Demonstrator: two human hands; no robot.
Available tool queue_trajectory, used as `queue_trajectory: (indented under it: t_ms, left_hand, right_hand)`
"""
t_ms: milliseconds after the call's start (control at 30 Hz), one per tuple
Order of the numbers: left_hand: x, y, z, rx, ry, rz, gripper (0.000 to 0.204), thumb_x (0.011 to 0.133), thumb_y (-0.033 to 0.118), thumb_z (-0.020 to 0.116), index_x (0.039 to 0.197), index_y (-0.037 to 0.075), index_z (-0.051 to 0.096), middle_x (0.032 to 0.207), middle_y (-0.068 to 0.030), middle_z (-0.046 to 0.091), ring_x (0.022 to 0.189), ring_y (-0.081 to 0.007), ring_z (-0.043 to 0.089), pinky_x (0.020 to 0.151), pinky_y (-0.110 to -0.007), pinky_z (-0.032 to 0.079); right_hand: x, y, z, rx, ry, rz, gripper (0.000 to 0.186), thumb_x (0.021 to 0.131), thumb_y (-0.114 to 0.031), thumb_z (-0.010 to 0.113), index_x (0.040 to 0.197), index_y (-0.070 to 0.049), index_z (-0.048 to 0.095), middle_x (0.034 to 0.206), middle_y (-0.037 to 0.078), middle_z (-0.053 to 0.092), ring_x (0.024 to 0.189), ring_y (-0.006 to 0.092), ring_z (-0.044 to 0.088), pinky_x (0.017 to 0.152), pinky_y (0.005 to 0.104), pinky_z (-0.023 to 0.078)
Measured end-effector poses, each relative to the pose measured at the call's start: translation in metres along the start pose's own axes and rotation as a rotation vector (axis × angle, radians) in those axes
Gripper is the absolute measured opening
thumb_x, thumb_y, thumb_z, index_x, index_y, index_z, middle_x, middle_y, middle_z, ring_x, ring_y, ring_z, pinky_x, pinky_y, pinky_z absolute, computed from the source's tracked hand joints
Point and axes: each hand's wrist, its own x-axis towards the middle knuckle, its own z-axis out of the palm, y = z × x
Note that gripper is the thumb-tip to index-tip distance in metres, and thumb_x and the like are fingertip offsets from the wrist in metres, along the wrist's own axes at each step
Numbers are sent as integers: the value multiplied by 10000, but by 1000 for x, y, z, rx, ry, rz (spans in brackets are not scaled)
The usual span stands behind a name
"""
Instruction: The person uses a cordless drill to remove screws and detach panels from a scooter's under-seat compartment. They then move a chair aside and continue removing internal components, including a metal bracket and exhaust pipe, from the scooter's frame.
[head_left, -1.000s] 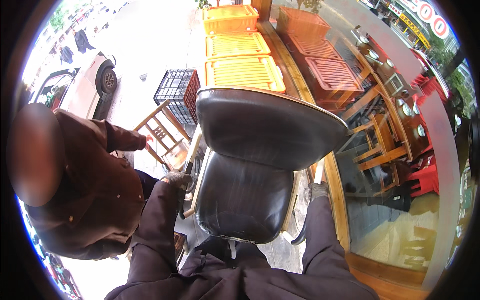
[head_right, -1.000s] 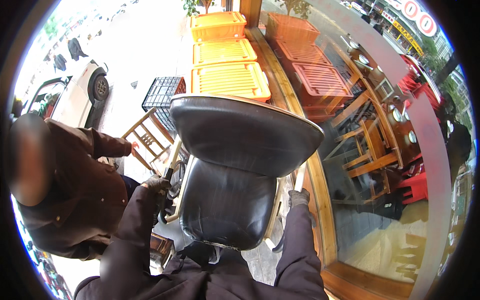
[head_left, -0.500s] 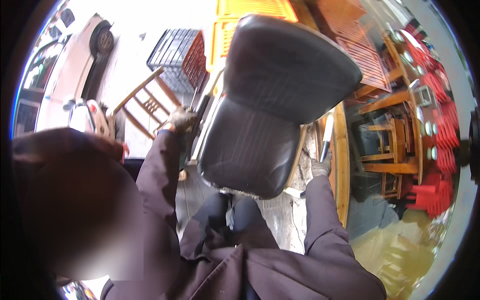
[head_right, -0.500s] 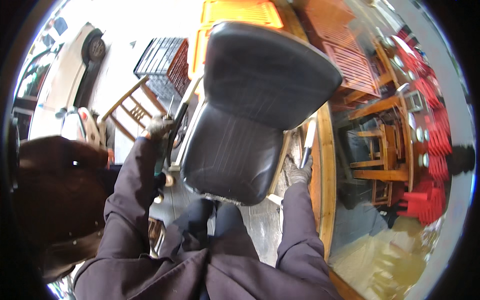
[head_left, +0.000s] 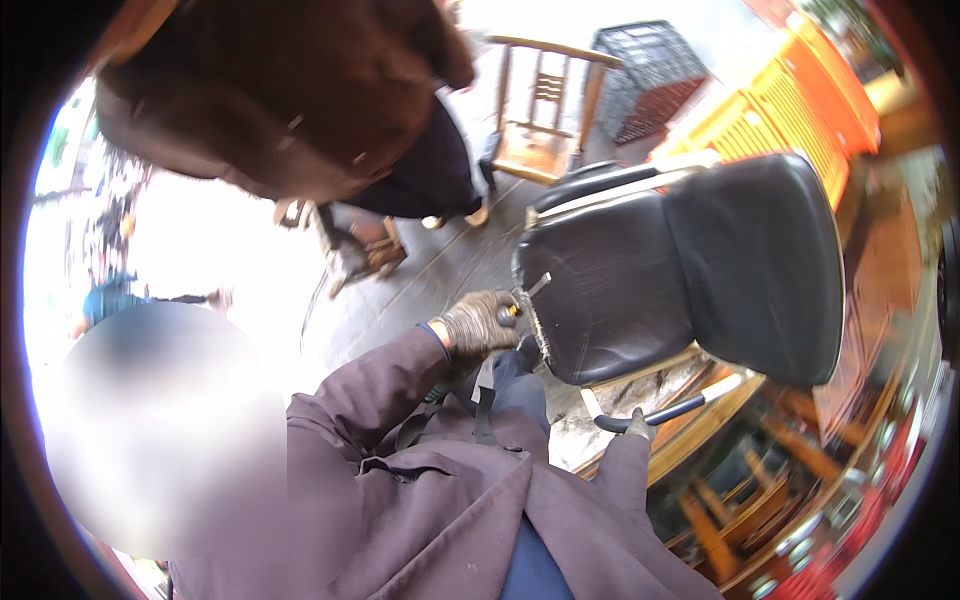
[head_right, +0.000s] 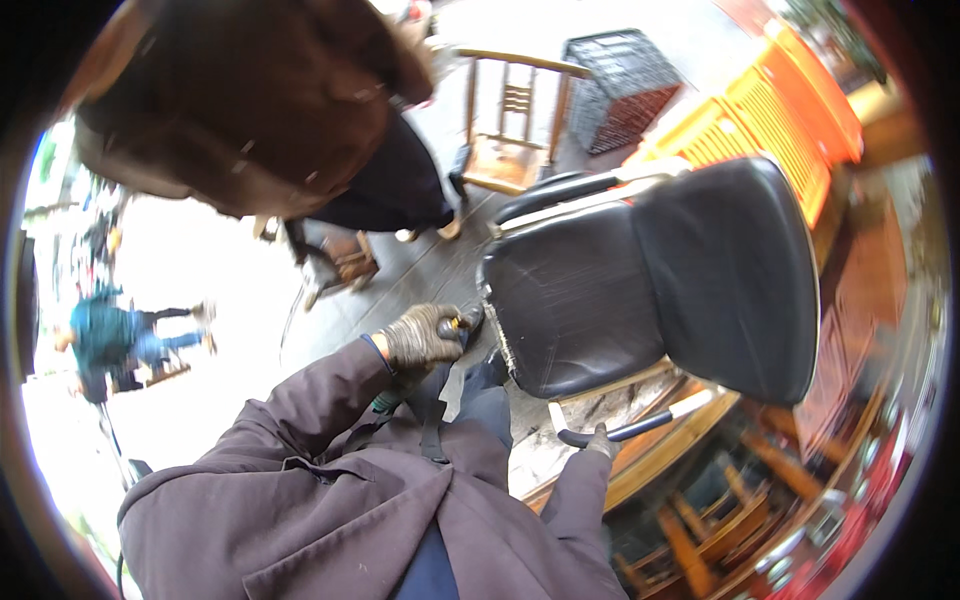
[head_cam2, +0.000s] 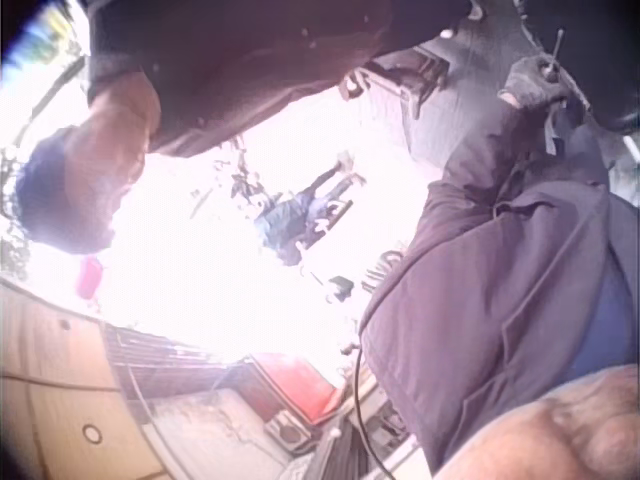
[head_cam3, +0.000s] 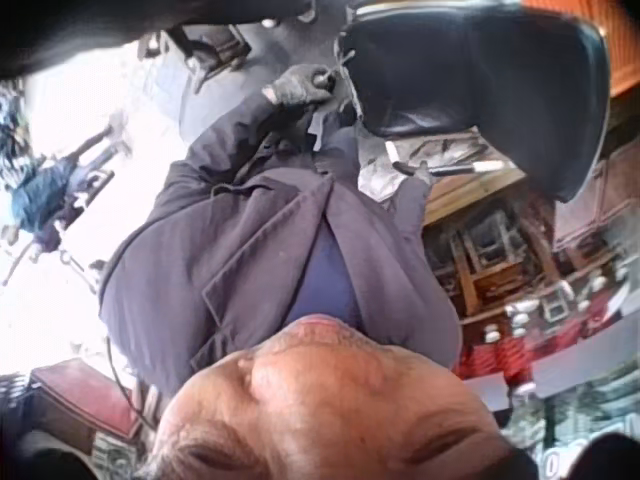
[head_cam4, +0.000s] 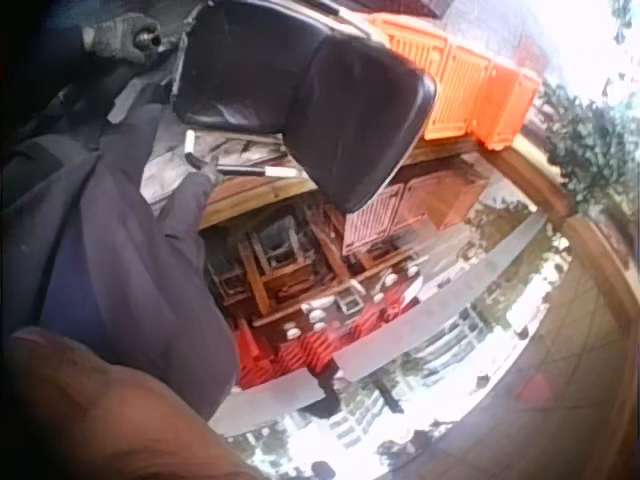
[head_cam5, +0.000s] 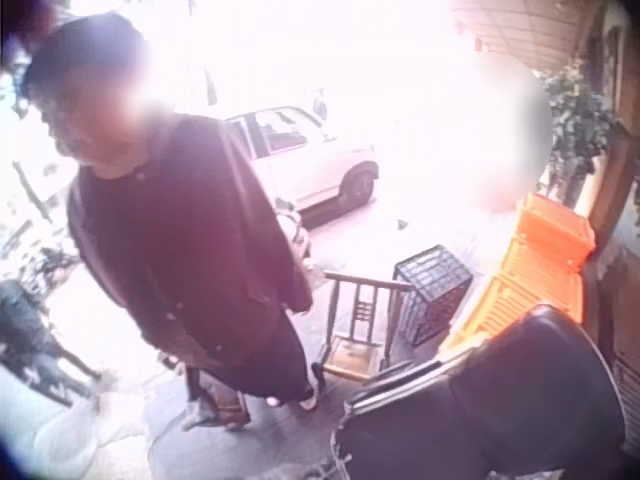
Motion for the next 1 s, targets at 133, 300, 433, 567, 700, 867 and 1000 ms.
queue_trajectory:
  t_ms: [133,300,433,567,700,867,1000]
  left_hand:
    - [-136,-30,46,64,-33,-223,527,668,286,700,1135,53,625,946,-198,670,919,-340,646,820,-404,502]
    - [-237,-85,65,-118,239,-406,483,642,295,678,1061,56,655,959,-189,677,921,-339,642,831,-430,487]
    - [-325,-139,71,-195,449,-575,430,649,314,668,987,48,681,914,-216,671,923,-356,646,815,-436,497]
    - [-448,-209,133,-306,681,-745,476,647,322,685,1039,53,675,978,-201,677,936,-347,644,824,-420,502]
    - [-556,-267,201,-483,886,-896,483,643,322,708,1039,48,670,961,-189,685,921,-334,652,818,-423,504]
    - [-658,-326,266,-897,1004,-1084,511,683,386,724,1071,57,676,1083,-198,660,1006,-335,630,865,-416,496]
    - [-697,-366,307,-803,1221,-1185,485,680,377,736,1041,58,689,1039,-178,677,957,-298,647,841,-400,503]
  right_hand:
    - [-25,12,-65,-251,-362,161,576,821,-194,735,1284,-17,443,1016,196,609,770,301,641,679,408,548]
    - [-81,-35,-42,-592,-592,63,413,868,-214,673,1182,-29,480,859,169,592,634,290,604,568,438,526]
    - [-158,-96,26,-815,-753,-143,296,905,-230,623,1101,-39,510,734,148,578,525,281,574,480,462,509]
    - [-271,-75,88,-937,-902,-280,221,915,-225,606,1024,-48,530,685,138,577,478,290,563,426,468,502]
    - [-377,-32,122,-1073,-964,-540,232,893,-207,624,1032,-51,524,670,138,568,497,304,577,435,492,513]
    - [-477,38,122,-1222,-1215,-534,261,867,-153,637,1086,-99,505,683,148,558,509,317,568,452,487,501]
    - [-552,78,149,-1323,-1296,-488,262,858,-134,642,1087,-118,515,699,146,566,518,297,560,456,467,480]
